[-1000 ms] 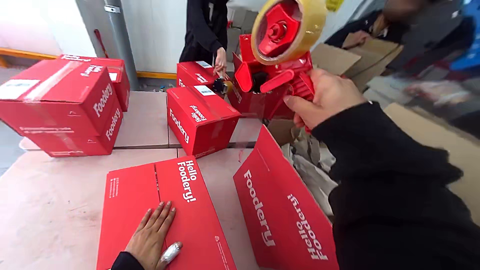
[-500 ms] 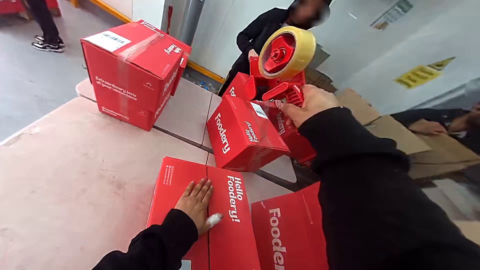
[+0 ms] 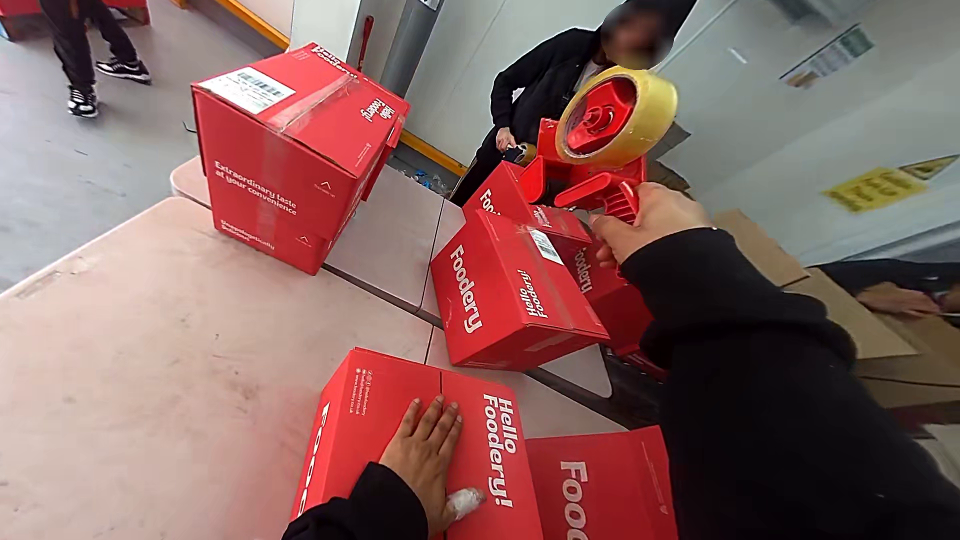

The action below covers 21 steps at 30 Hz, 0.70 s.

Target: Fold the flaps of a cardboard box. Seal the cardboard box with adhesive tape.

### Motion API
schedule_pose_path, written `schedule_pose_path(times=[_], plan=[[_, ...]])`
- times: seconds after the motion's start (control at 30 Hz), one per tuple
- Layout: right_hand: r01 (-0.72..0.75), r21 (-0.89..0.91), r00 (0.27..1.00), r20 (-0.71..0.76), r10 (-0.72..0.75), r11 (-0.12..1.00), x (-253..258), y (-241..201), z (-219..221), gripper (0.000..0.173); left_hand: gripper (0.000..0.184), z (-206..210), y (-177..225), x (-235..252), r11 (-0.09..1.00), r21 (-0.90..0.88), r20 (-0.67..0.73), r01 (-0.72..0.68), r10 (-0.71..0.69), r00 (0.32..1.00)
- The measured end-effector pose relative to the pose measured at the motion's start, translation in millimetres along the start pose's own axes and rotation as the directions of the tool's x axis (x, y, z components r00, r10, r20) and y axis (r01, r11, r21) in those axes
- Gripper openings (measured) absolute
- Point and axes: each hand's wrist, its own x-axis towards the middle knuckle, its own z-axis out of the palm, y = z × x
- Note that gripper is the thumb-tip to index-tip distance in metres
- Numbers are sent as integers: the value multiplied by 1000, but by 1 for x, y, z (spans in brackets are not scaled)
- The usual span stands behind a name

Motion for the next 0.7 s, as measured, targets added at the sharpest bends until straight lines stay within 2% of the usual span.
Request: schedule_pose_path(times=[0.2,0.33,0.5,0.7], plan=[[-9,-47,979,201,19,999,-33,-5,8,40,101,-2,0,-2,1000,-14,-1,-9,9,1000],[-21,-49,952,303,35,999,-56,4,12,37,101,-7,3,-2,1000,-17,65,12,-11,998],[-31,-113,933,354,69,993,-95,2,5,36,101,-9,4,-1,999,26,105,24,-27,994],[-84,-105,907,404,119,991,-148,8,1,33,103,-10,6,-1,998,60,117,29,-36,993]])
